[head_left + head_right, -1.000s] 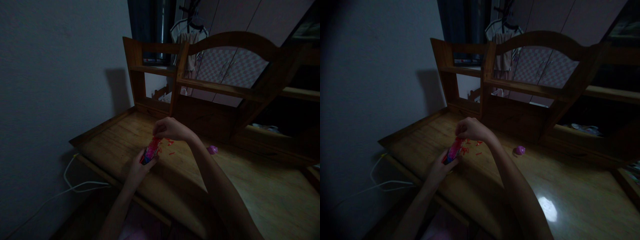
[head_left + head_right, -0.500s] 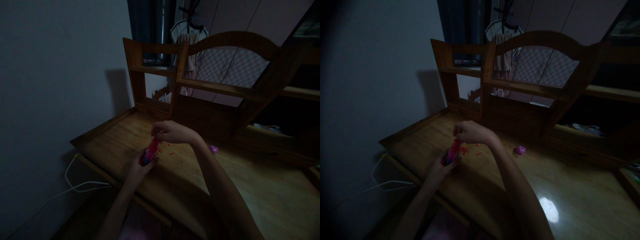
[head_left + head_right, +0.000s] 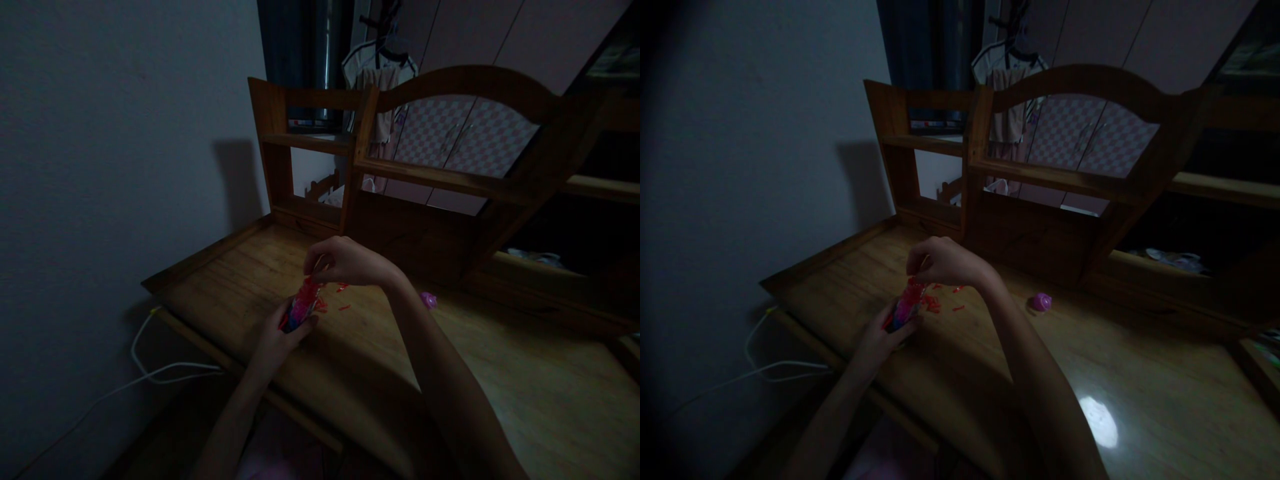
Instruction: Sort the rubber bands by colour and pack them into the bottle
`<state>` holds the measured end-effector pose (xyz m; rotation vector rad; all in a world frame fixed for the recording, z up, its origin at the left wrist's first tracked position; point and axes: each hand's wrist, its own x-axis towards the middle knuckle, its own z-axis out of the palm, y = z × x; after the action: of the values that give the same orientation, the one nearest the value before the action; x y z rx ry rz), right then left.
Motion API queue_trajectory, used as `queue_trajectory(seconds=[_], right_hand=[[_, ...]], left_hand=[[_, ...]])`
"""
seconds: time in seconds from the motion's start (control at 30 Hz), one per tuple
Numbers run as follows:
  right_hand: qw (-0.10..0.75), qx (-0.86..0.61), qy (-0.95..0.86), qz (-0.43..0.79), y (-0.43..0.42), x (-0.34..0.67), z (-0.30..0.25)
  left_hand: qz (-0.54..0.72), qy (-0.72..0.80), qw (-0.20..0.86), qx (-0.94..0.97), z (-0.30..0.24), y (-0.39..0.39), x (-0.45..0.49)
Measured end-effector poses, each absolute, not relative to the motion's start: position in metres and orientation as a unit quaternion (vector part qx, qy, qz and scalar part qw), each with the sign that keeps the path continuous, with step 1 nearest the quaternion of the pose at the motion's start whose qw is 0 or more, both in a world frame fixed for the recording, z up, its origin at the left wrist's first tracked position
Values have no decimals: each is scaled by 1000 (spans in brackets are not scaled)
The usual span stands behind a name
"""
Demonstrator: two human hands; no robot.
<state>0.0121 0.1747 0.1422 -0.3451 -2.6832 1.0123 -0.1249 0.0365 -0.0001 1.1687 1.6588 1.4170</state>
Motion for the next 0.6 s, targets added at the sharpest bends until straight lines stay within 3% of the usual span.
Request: queue_trajectory(seconds=[0.27,0.6], right_hand=[[152,-119,-933,305,176,16,150],[107,-129,-941,294,167,18,156]], left_hand=[[548,629,338,435,0,36,-124],[569,636,328,405,-1,37,-124]])
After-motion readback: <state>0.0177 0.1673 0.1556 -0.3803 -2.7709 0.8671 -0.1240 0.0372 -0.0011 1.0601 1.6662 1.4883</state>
